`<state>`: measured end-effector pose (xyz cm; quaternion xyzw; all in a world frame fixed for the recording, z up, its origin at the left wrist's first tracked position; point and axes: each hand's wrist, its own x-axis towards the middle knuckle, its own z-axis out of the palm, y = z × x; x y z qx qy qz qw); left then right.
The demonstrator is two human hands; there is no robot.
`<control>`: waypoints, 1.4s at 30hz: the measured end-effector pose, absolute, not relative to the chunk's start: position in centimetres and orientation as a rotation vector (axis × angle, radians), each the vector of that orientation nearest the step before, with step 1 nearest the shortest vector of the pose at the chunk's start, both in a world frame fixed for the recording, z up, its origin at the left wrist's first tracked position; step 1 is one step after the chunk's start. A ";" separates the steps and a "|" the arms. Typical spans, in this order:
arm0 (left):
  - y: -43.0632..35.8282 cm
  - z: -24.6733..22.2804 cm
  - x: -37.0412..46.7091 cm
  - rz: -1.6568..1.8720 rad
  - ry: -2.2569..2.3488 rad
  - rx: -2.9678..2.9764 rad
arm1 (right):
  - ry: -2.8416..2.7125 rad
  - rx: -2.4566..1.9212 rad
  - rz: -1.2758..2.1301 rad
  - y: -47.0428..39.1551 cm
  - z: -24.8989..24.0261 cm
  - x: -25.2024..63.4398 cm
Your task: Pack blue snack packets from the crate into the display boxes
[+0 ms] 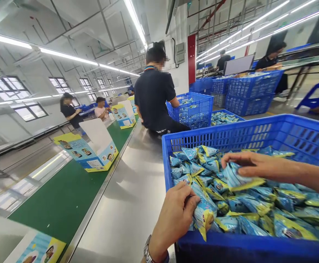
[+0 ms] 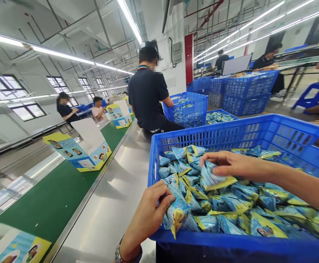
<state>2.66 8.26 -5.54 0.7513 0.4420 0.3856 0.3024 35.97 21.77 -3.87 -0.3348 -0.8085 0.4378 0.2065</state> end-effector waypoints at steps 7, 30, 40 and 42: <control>8.3 -5.6 2.2 1.011 1.158 2.014 | -2.033 -1.073 1.090 21.9 -2.5 35.5; 8.3 -5.7 2.3 1.004 1.166 2.008 | -2.589 -1.329 0.852 24.6 -4.9 38.9; 8.4 -5.7 2.1 0.992 1.167 1.995 | -2.816 -1.512 0.755 24.4 -9.7 37.1; 8.4 -5.5 2.2 0.992 1.171 1.992 | -2.784 -1.492 0.654 24.6 -8.5 37.2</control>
